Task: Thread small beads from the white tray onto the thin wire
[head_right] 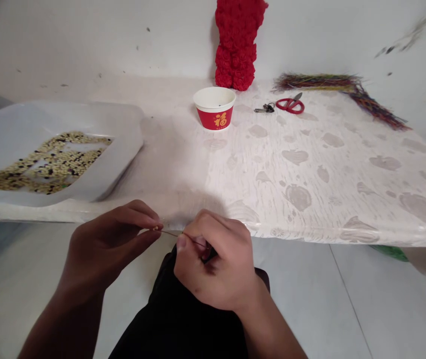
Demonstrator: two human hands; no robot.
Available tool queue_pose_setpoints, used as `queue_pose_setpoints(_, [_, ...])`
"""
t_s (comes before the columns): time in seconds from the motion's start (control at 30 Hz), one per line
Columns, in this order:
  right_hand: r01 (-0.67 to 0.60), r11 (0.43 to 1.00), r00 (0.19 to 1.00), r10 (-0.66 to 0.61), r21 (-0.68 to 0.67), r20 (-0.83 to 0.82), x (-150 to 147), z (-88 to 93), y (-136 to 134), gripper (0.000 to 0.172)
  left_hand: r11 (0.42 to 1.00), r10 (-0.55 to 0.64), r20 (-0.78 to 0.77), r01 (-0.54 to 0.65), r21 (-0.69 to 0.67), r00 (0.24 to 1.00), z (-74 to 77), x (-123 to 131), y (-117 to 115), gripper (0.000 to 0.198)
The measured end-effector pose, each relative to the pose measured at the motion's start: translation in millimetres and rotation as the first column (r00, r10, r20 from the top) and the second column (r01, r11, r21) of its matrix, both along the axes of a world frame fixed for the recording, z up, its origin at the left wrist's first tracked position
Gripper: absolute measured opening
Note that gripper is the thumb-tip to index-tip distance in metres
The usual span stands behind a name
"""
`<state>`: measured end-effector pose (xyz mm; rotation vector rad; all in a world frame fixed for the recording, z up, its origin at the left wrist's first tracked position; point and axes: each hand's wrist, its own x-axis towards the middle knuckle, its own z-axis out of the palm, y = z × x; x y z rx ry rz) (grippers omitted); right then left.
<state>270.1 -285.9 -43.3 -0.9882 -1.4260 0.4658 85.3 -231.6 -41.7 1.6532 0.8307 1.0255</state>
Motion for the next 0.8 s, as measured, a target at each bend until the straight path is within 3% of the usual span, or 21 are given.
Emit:
queue_pose_setpoints(0.13, [-0.042, 0.992, 0.999, 0.039, -0.12, -0.023, 3.5, -2.4, 0.9, 0.02, 0.993, 0.006, -0.15, 0.012, 0.12, 0.989, 7.2, -2.6, 0.9, 0.022])
queue_pose_setpoints(0.37, [-0.191, 0.935, 0.96, 0.114, -0.3, -0.254, 5.5, -14.7, 10.0, 0.023, 0.944, 0.035, -0.279, 0.06, 0.325, 0.96, 17.2, -5.0, 5.9, 0.025])
queue_pose_setpoints(0.8, [-0.248, 0.919, 0.871, 0.073, -0.307, -0.485, 4.7, -23.8, 13.9, 0.022, 0.91, 0.168, -0.328, -0.018, 0.414, 0.93, 24.0, 0.1, 4.7, 0.021])
